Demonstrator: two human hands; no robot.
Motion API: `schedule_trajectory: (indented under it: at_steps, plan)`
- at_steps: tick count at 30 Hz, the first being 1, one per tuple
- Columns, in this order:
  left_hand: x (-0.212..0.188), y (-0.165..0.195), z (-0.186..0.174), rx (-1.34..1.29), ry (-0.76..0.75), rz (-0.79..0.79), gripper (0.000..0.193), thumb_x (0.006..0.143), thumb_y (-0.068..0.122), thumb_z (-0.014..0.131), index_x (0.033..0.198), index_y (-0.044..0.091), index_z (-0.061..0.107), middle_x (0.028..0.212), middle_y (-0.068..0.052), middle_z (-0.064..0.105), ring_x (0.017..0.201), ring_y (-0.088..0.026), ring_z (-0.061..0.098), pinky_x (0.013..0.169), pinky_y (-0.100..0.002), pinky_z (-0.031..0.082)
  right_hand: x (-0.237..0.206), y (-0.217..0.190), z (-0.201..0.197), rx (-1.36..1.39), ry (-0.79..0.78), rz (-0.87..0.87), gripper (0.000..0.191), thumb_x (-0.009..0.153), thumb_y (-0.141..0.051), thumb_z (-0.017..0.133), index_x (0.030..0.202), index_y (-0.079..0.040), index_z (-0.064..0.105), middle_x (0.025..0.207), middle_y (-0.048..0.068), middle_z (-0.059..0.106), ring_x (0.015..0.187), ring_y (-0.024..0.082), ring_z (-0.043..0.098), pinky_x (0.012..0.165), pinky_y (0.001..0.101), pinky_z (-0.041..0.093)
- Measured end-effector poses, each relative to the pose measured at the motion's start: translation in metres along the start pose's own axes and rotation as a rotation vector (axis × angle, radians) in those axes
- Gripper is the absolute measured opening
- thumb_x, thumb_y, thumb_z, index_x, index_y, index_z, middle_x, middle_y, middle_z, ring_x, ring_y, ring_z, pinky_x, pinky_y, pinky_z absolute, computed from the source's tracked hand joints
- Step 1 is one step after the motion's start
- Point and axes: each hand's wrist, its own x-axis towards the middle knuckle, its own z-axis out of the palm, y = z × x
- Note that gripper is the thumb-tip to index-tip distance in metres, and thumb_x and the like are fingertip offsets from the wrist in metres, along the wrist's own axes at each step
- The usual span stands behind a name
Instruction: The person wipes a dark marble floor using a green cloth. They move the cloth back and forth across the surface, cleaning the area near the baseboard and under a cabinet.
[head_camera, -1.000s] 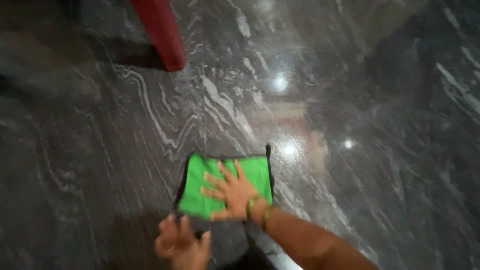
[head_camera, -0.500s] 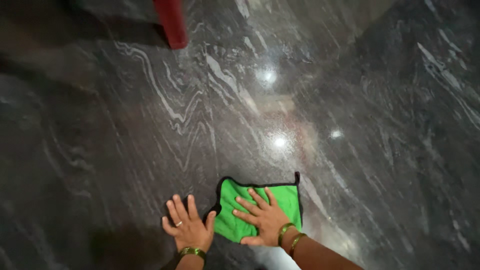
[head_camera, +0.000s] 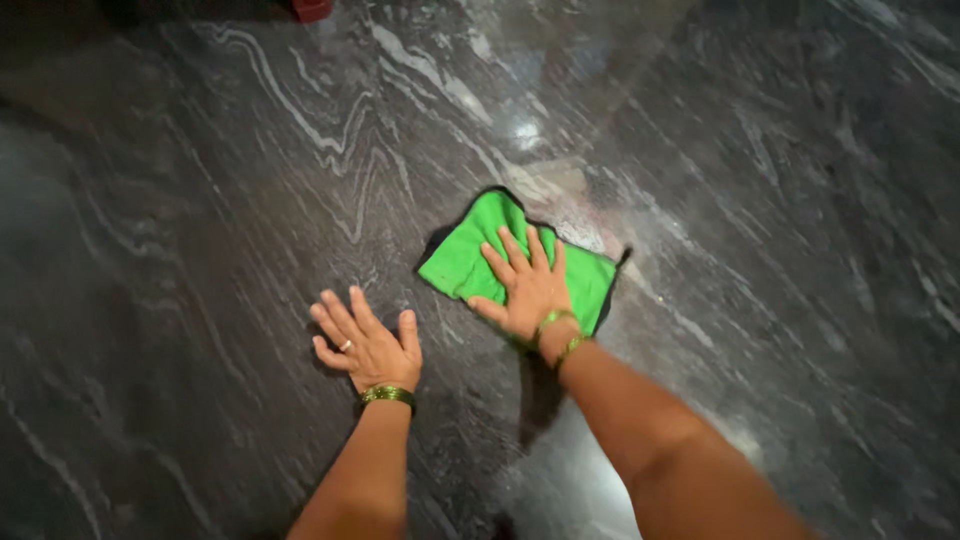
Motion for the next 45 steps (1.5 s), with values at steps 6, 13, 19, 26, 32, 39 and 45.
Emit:
schedule_trajectory:
  at_steps: [6,13,19,26,32,39,45]
  plan:
    - [0.000,0.003,0.002,0.079,-0.066,-0.063,0.080,0.095,0.052,0.057,0.154,0.002,0.038,0.167,-0.031,0.024,0.156,-0.048,0.017,0.117,-0.071,0.016,-0.063,-0.042,0.010,0.085,-0.137,0.307,0.095,0.087,-0.072,0.049,0.161,-0.017,0.026,0.168,0.017,0.008,0.150,0.051,0.002,0.111,0.0713,-0.001]
    - [0.000,0.003,0.004,0.150,-0.239,-0.048,0.079,0.090,0.056,0.055,0.150,0.007,0.041,0.163,-0.028,0.025,0.152,-0.046,0.020,0.112,-0.071,0.019,-0.021,0.013,-0.010,0.110,-0.435,-0.393,0.078,0.092,-0.070,0.051,0.155,-0.028,0.035,0.166,0.002,0.022,0.154,0.036,0.009,0.116,0.0722,0.003]
    - [-0.008,-0.008,0.011,0.258,-0.493,-0.042,0.079,0.087,0.062,0.050,0.147,0.012,0.043,0.162,-0.026,0.023,0.149,-0.045,0.022,0.109,-0.074,0.018,0.126,-0.017,0.010,0.064,0.078,-0.107,0.074,0.090,-0.066,0.052,0.152,-0.026,0.042,0.164,0.005,0.024,0.150,0.040,0.015,0.109,0.0766,0.009]
    - [-0.016,-0.013,0.022,0.129,-0.272,0.085,0.082,0.088,0.069,0.041,0.143,0.008,0.047,0.160,-0.028,0.027,0.148,-0.043,0.026,0.108,-0.079,0.013,0.282,-0.088,0.007,0.225,0.195,-0.124,0.082,0.092,-0.063,0.054,0.159,-0.019,0.037,0.171,0.016,0.016,0.155,0.046,0.011,0.121,0.0690,0.010]
    - [-0.015,-0.016,0.012,0.040,-0.179,0.154,0.077,0.098,0.060,0.042,0.146,-0.001,0.045,0.163,-0.028,0.025,0.152,-0.042,0.023,0.111,-0.078,0.011,0.346,-0.089,-0.007,0.204,0.080,0.301,0.098,0.086,-0.078,0.049,0.160,-0.017,0.029,0.168,0.018,0.013,0.152,0.052,0.004,0.118,0.0736,0.002]
    - [-0.012,-0.014,0.006,-0.113,-0.361,0.077,0.066,0.099,0.035,0.046,0.152,-0.003,0.035,0.167,-0.028,0.024,0.156,-0.046,0.019,0.117,-0.074,0.006,0.171,-0.080,0.009,0.163,0.136,0.535,0.098,0.085,-0.077,0.051,0.159,-0.015,0.032,0.167,0.019,0.018,0.150,0.055,0.008,0.112,0.0779,0.003]
    - [-0.001,-0.036,-0.002,-0.337,-0.287,0.187,0.068,0.097,0.036,0.051,0.152,-0.002,0.035,0.165,-0.029,0.025,0.155,-0.049,0.018,0.117,-0.072,0.007,-0.090,-0.087,0.031,0.031,0.040,0.786,0.098,0.076,-0.076,0.059,0.149,-0.014,0.039,0.162,0.019,0.023,0.147,0.053,0.013,0.111,0.0761,0.008]
